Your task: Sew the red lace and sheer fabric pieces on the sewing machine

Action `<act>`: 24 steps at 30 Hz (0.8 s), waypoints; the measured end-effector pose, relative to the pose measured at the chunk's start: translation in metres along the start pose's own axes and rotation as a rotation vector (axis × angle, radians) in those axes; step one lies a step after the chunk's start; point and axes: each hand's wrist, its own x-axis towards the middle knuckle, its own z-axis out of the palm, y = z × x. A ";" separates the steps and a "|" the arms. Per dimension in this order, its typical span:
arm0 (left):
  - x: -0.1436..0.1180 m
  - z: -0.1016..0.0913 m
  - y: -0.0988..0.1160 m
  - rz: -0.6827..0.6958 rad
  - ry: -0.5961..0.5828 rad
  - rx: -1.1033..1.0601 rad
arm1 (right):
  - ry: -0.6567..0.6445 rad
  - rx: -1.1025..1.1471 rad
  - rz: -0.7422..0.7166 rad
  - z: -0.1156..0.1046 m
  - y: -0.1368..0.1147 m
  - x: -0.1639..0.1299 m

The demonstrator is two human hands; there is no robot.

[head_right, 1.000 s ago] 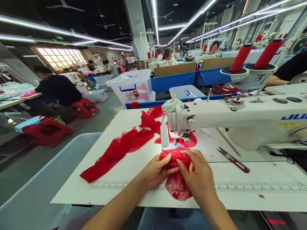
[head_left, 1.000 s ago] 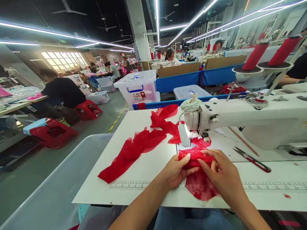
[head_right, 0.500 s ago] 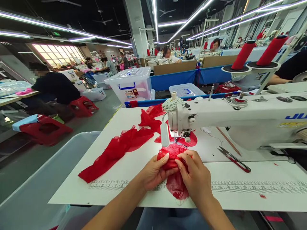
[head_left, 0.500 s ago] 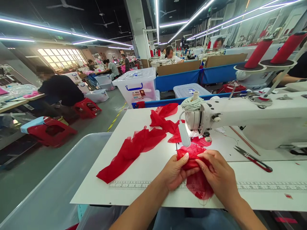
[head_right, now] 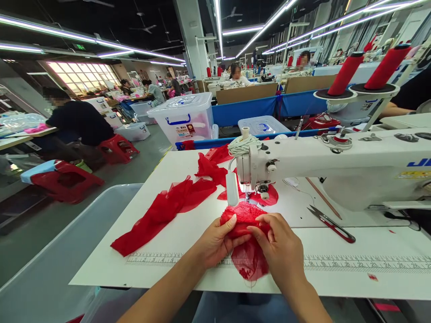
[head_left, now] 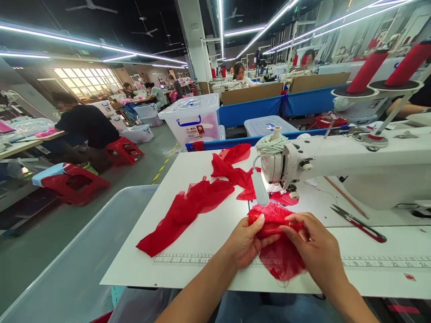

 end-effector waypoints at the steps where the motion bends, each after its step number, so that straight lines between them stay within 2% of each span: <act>1: 0.000 0.000 0.000 0.000 -0.001 0.004 | -0.006 -0.040 -0.051 0.001 -0.001 0.000; 3: -0.001 -0.001 0.000 -0.009 0.006 0.012 | -0.028 0.043 -0.036 0.001 -0.005 0.002; 7: 0.000 0.000 0.001 -0.029 0.112 -0.013 | -0.133 0.590 0.331 -0.011 -0.011 0.013; 9: 0.001 0.001 0.003 -0.045 0.173 -0.047 | -0.095 0.778 0.433 -0.021 -0.011 0.019; 11: 0.001 0.003 0.004 -0.071 0.190 -0.063 | -0.056 0.854 0.449 -0.030 -0.010 0.023; 16: 0.001 0.002 0.008 -0.045 0.255 -0.073 | 0.043 0.898 0.441 -0.054 -0.002 0.023; 19: 0.001 0.001 0.008 -0.022 0.196 -0.029 | 0.130 0.843 0.422 -0.063 0.001 0.018; 22: 0.000 0.002 0.004 0.012 0.134 0.087 | 0.167 0.657 0.314 -0.058 0.003 0.010; 24: -0.001 0.004 0.000 0.063 0.088 0.202 | 0.110 0.432 0.205 -0.047 0.001 0.004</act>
